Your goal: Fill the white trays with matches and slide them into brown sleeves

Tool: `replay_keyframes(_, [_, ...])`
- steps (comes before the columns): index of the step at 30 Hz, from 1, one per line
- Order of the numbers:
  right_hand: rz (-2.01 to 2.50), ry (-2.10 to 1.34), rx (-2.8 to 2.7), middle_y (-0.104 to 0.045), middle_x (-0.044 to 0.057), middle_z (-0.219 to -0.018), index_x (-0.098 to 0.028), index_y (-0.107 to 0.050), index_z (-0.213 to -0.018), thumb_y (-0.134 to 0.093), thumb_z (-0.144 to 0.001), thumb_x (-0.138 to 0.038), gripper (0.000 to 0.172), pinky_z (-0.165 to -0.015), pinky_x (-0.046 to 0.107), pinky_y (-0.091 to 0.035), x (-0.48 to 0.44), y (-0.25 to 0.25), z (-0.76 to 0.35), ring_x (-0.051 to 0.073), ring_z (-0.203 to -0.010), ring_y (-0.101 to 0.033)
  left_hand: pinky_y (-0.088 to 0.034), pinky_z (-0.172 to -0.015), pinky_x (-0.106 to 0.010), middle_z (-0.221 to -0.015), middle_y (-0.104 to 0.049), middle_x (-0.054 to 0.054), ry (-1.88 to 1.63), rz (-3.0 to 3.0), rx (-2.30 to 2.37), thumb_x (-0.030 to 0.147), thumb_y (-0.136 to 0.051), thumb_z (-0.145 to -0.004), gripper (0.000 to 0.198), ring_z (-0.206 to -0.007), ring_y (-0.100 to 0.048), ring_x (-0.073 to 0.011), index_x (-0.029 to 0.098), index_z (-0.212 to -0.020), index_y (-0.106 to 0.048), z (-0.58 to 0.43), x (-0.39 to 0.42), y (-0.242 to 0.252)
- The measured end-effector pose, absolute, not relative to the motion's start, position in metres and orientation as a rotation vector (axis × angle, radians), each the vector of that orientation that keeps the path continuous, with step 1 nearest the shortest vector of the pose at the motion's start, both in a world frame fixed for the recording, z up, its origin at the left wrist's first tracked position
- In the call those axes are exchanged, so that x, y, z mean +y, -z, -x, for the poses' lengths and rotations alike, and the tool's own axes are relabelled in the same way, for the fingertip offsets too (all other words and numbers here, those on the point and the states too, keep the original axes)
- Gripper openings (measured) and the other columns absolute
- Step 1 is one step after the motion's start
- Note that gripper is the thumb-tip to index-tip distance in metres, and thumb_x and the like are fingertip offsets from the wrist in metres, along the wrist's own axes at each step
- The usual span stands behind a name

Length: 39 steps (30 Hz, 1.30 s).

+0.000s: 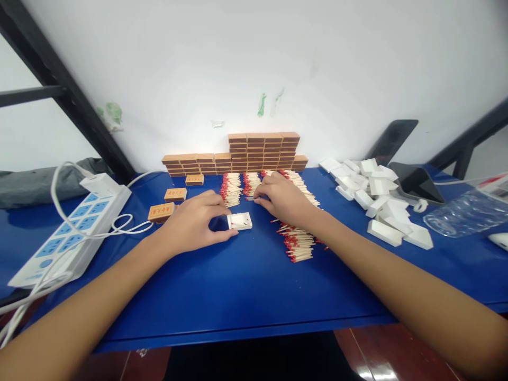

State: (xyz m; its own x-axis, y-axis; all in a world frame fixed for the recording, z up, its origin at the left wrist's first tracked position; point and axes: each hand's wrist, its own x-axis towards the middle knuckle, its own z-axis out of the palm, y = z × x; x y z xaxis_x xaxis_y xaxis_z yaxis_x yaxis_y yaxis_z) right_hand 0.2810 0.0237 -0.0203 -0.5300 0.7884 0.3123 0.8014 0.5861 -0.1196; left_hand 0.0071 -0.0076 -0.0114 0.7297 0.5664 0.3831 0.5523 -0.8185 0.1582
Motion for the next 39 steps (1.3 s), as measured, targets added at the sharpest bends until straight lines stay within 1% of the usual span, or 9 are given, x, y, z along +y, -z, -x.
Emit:
replay_keyframes(3, [1.282, -0.01, -2.48, -0.071, 0.012, -0.098, -0.017, -0.075, -0.092, -0.065, -0.101, -0.015, 0.014, -0.09, 0.039, -0.044, 0.027, 0.022, -0.283, 0.027, -0.101, -0.057, -0.054, -0.084, -0.038, -0.097, -0.073, -0.008, -0.662, -2.909, 0.922, 0.046, -0.078, -0.095, 0.029, -0.096, -0.067, -0.0249, 0.018, -0.102, -0.08, -0.007, -0.008, 0.011])
replay_keyframes(9, [1.305, 0.013, -2.513, -0.071, 0.013, -0.096, -0.015, -0.072, -0.089, -0.066, -0.102, -0.019, 0.014, -0.091, 0.041, -0.044, 0.024, 0.015, -0.283, 0.029, -0.101, -0.057, -0.054, -0.082, -0.037, -0.097, -0.074, -0.008, -0.71, -2.921, 0.93, 0.043, -0.078, -0.095, 0.027, -0.093, -0.067, -0.0244, 0.017, -0.1, -0.081, -0.007, -0.007, 0.01])
replay_keyframes(14, [1.104, -0.097, -2.48, -0.069, 0.01, -0.097, -0.018, -0.07, -0.091, -0.065, -0.103, -0.02, 0.013, -0.088, 0.039, -0.043, 0.002, 0.005, -0.276, 0.026, -0.099, -0.056, -0.053, -0.08, -0.037, -0.096, -0.073, -0.008, -0.702, -2.929, 0.971, 0.043, -0.078, -0.094, 0.026, -0.091, -0.066, -0.0241, 0.019, -0.103, -0.08, -0.007, -0.006, 0.011])
replay_keyframes(18, [0.944, -0.065, -2.532, -0.068, 0.011, -0.099, -0.016, -0.071, -0.093, -0.064, -0.103, -0.017, 0.012, -0.088, 0.039, -0.044, -0.014, 0.01, -0.263, 0.026, -0.098, -0.053, -0.053, -0.079, -0.038, -0.094, -0.073, -0.008, -0.712, -2.943, 0.941, 0.046, -0.077, -0.095, 0.029, -0.09, -0.066, -0.0245, 0.017, -0.097, -0.079, -0.009, -0.008, 0.011])
replay_keyframes(22, [0.9, -0.061, -2.562, -0.067, 0.012, -0.099, -0.015, -0.071, -0.095, -0.06, -0.104, -0.015, 0.014, -0.089, 0.041, -0.046, -0.018, 0.018, -0.256, 0.026, -0.098, -0.054, -0.054, -0.081, -0.038, -0.096, -0.074, -0.008, -0.698, -2.931, 0.919, 0.045, -0.077, -0.095, 0.028, -0.092, -0.067, -0.0247, 0.017, -0.095, -0.078, -0.009, -0.008, 0.011])
replay_keyframes(27, [0.935, -0.186, -2.461, -0.067, 0.009, -0.098, -0.018, -0.07, -0.095, -0.063, -0.103, -0.02, 0.011, -0.085, 0.037, -0.045, -0.012, 0.012, -0.266, 0.024, -0.097, -0.056, -0.055, -0.081, -0.038, -0.096, -0.073, -0.008, -0.69, -2.903, 0.943, 0.045, -0.078, -0.094, 0.027, -0.093, -0.067, -0.0245, 0.018, -0.099, -0.079, -0.008, -0.009, 0.01])
replay_keyframes(30, [1.081, -0.039, -2.372, -0.066, 0.008, -0.093, -0.019, -0.071, -0.093, -0.063, -0.102, -0.02, 0.012, -0.085, 0.039, -0.042, 0.001, 0.01, -0.278, 0.025, -0.093, -0.054, -0.055, -0.082, -0.038, -0.096, -0.073, -0.007, -0.676, -2.9, 0.954, 0.044, -0.079, -0.094, 0.026, -0.093, -0.067, -0.0246, 0.019, -0.1, -0.08, -0.009, -0.009, 0.01])
replay_keyframes(33, [1.218, 0.137, -2.38, -0.066, 0.011, -0.095, -0.019, -0.076, -0.097, -0.067, -0.099, -0.022, 0.01, -0.086, 0.041, -0.04, 0.016, 0.014, -0.29, 0.027, -0.095, -0.05, -0.055, -0.084, -0.038, -0.097, -0.074, -0.008, -0.669, -2.905, 0.96, 0.044, -0.079, -0.093, 0.026, -0.095, -0.067, -0.0249, 0.019, -0.1, -0.08, -0.009, -0.01, 0.009])
replay_keyframes(39, [1.259, 0.18, -2.489, -0.067, 0.013, -0.099, -0.017, -0.081, -0.105, -0.067, -0.1, -0.023, 0.016, -0.09, 0.043, -0.04, 0.027, 0.022, -0.294, 0.028, -0.097, -0.05, -0.055, -0.083, -0.039, -0.096, -0.073, -0.009, -0.663, -2.908, 0.969, 0.044, -0.078, -0.094, 0.026, -0.093, -0.067, -0.0252, 0.018, -0.098, -0.081, -0.008, -0.009, 0.009])
